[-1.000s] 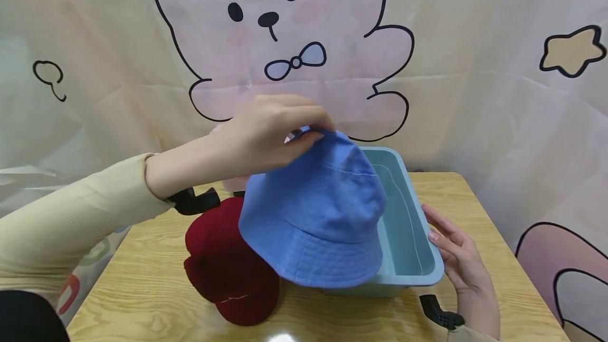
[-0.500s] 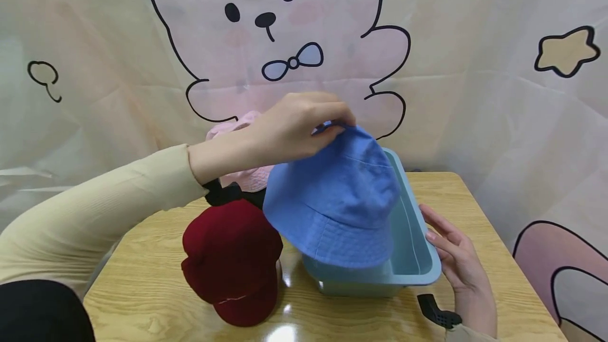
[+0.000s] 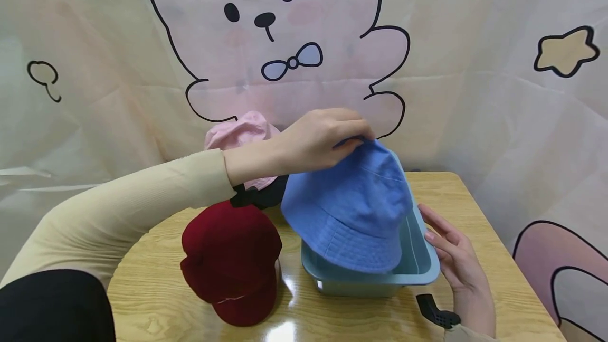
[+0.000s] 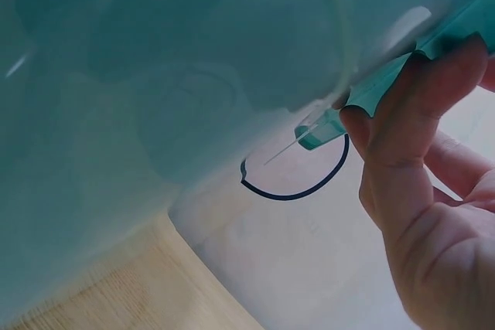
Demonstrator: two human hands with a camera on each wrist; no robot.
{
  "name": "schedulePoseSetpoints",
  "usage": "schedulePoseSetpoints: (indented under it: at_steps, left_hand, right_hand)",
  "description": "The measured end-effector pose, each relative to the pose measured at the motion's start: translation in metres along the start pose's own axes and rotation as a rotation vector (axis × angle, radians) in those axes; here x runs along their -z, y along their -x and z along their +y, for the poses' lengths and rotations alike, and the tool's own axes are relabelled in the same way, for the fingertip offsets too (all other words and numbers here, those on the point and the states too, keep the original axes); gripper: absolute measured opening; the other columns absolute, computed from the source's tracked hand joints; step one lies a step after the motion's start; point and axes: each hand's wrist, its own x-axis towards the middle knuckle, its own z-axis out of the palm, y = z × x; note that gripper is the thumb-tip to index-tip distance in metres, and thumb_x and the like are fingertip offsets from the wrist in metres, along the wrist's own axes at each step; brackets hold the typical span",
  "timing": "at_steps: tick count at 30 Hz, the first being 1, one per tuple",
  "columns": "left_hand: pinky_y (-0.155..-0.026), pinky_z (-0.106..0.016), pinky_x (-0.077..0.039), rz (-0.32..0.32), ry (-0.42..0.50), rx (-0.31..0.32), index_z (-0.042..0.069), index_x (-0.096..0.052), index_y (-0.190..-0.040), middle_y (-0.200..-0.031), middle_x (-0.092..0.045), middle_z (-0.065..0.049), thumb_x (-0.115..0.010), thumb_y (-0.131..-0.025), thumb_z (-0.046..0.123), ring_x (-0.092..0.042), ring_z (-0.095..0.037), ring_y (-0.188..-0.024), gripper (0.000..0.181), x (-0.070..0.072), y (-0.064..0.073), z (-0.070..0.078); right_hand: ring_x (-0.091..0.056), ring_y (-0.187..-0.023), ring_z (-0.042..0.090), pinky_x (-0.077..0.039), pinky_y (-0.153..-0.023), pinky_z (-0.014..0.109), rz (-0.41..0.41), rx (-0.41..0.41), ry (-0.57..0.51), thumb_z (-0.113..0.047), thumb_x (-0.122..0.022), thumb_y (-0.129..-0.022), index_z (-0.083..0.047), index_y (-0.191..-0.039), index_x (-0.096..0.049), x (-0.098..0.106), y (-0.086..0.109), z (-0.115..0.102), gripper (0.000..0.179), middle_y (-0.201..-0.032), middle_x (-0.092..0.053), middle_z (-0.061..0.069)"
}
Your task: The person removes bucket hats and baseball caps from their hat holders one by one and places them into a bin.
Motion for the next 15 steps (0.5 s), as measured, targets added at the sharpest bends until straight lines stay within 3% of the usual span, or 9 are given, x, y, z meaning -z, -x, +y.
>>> schedulePoseSetpoints:
  at_steps: [15]
  left_hand:
    - [-0.088,-0.016,-0.042,-0.111,0.01,-0.074,0.014,-0.064,-0.106,-0.103,-0.063,0.004,-0.046,-0.098,0.008,-0.055,-0.009,-0.097,0.021,-0.026,-0.017,-0.007]
  right_hand:
    - [-0.067,-0.107,0.017,-0.056,-0.085,0.03,0.047,-0.021,0.075,0.009,-0.026,-0.098,-0.015,-0.136,-0.054,0.0,-0.001,-0.002,0.053,-0.132,-0.058,-0.006]
